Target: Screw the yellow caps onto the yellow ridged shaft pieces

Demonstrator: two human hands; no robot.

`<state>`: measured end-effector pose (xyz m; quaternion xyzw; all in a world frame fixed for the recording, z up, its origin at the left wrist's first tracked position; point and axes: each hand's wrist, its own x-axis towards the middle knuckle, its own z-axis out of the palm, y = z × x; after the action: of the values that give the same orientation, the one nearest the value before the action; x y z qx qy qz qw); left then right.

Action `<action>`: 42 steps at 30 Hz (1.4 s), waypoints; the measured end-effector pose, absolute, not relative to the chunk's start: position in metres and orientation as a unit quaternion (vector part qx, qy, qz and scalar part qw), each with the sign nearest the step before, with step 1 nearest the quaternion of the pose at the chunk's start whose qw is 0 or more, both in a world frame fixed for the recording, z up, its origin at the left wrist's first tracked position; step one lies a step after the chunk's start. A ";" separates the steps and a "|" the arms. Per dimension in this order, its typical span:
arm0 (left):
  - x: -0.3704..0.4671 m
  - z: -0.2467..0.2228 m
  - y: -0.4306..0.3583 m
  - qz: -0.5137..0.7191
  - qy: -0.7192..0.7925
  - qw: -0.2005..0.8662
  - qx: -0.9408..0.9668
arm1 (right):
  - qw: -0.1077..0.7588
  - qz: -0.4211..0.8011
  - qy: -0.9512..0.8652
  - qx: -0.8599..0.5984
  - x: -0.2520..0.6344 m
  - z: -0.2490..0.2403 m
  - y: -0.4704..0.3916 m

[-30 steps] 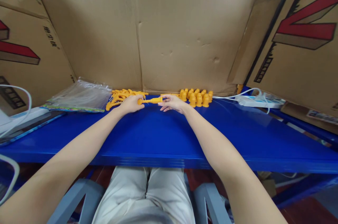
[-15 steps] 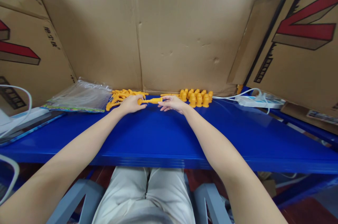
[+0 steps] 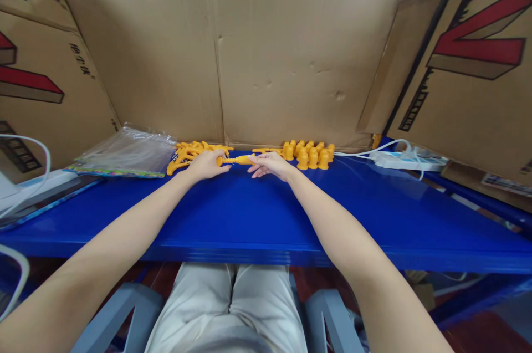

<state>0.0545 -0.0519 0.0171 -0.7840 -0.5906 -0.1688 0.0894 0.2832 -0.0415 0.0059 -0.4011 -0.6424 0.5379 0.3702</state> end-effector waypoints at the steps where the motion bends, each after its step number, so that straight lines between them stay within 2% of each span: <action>1: 0.055 0.017 -0.052 -0.168 -0.591 0.090 -0.784 | 0.371 0.536 -0.640 -0.407 0.282 0.006 -0.042; 12: 0.050 0.009 -0.039 -0.202 -0.568 0.057 -0.796 | 0.359 0.549 -0.633 -0.412 0.283 0.009 -0.043; 18: 0.051 0.012 -0.041 -0.192 -0.566 0.051 -0.800 | 0.367 0.540 -0.666 -0.361 0.289 0.006 -0.036; 23: 0.053 0.014 -0.043 -0.186 -0.565 0.049 -0.802 | 0.388 0.459 -0.714 -0.359 0.286 -0.002 -0.027; 29: 0.055 0.016 -0.045 -0.197 -0.554 0.014 -0.809 | 0.439 0.260 -0.796 -0.325 0.276 -0.004 -0.024; 33: 0.056 0.016 -0.047 -0.201 -0.549 0.000 -0.812 | 0.425 0.149 -0.836 -0.313 0.276 0.002 -0.029; 37: 0.056 0.016 -0.048 -0.201 -0.553 0.027 -0.808 | 0.412 0.126 -0.844 -0.319 0.276 0.005 -0.033; 42: 0.056 0.015 -0.049 -0.202 -0.564 0.059 -0.798 | 0.405 0.158 -0.833 -0.342 0.275 0.004 -0.034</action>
<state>0.0564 -0.0485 0.0154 -0.7984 -0.5639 -0.2024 0.0593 0.2747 -0.0343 0.0042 -0.3422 -0.8331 0.1582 0.4047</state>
